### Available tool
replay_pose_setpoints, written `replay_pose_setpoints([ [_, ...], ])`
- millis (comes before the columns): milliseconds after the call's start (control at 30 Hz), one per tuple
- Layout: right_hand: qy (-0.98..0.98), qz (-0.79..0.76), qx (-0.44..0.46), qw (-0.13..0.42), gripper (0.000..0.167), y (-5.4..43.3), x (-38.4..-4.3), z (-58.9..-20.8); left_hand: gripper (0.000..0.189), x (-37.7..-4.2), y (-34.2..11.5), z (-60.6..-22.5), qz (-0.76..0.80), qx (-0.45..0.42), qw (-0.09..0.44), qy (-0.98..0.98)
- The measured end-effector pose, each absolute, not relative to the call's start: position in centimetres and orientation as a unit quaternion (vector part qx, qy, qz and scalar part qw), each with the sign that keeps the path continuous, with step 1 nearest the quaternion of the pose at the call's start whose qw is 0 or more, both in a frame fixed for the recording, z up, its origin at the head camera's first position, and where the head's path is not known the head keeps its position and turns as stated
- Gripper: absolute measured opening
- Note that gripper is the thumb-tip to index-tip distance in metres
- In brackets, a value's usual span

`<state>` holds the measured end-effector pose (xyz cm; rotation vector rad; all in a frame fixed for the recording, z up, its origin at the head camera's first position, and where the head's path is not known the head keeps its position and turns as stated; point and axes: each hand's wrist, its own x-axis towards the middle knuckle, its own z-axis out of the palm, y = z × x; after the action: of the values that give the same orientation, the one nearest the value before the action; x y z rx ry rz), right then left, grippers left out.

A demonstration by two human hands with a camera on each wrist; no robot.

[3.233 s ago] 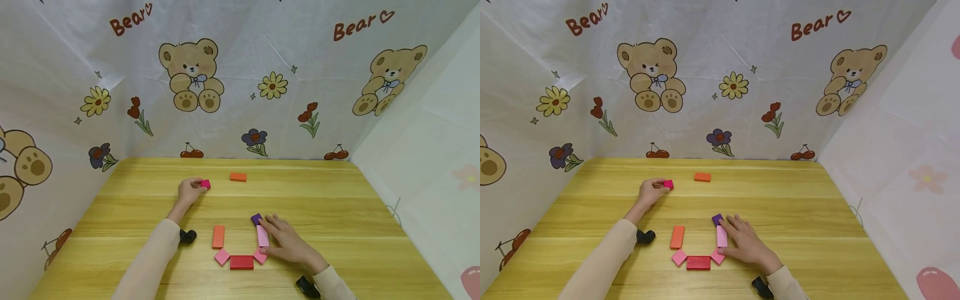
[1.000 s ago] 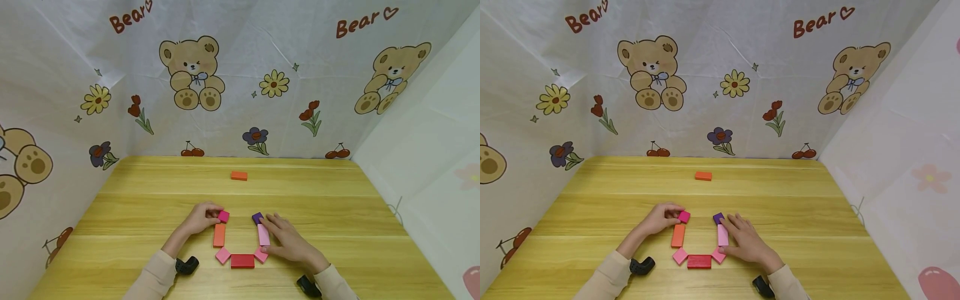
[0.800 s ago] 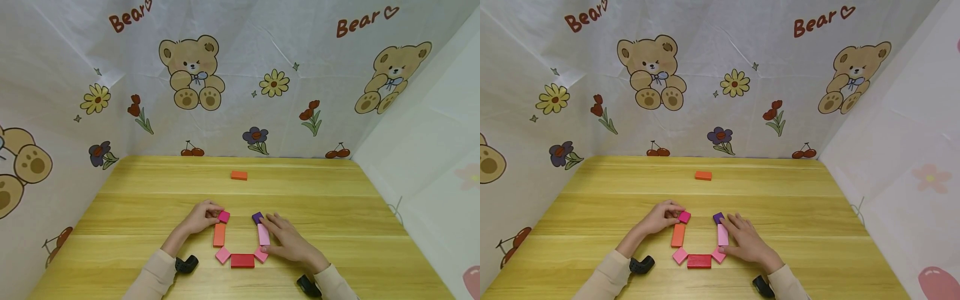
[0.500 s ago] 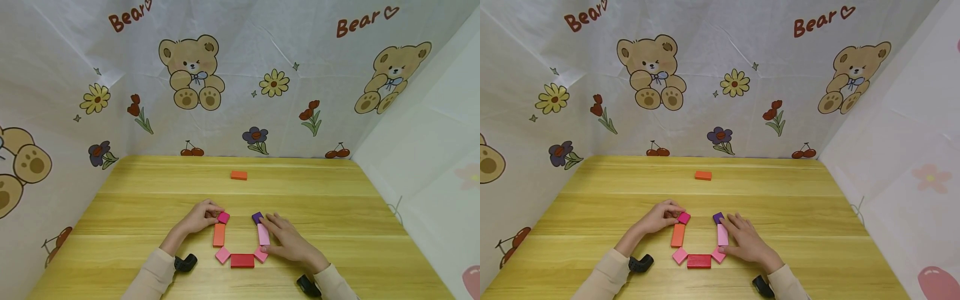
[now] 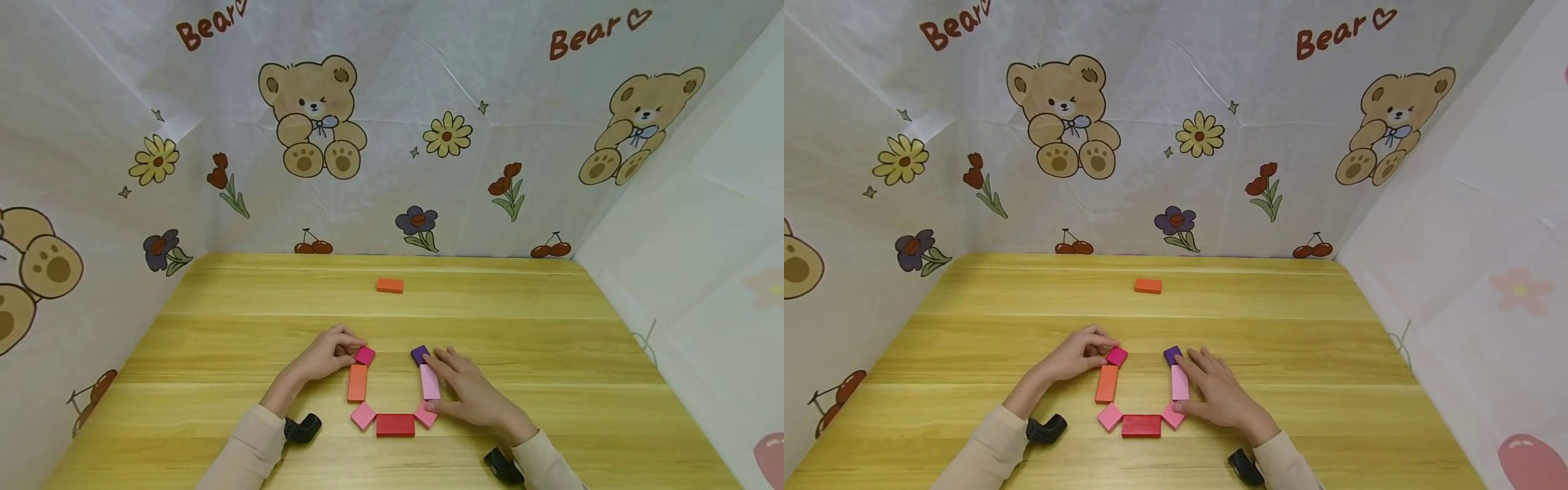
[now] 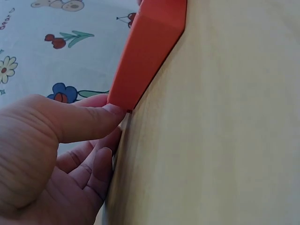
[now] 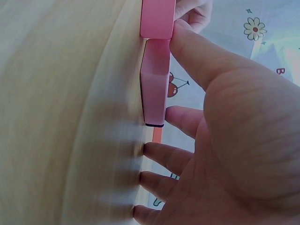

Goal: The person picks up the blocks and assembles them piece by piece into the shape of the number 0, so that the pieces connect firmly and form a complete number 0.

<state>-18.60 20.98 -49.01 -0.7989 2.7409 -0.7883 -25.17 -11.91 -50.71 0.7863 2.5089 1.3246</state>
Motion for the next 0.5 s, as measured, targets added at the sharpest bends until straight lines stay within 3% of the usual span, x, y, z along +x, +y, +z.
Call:
replay_pose_setpoints([
  [333, 0.921, -0.267, -0.267, 0.094, 0.079, 20.93, -18.5, -48.66, 0.04, -25.11, -12.21, -50.84, 0.455, 0.276, 0.094, 0.842],
  [500, 0.92, -0.272, -0.266, 0.097, 0.079, 20.93, -18.5, -48.58, 0.042, -25.01, -12.36, -50.84, 0.485, 0.24, 0.096, 0.836],
])
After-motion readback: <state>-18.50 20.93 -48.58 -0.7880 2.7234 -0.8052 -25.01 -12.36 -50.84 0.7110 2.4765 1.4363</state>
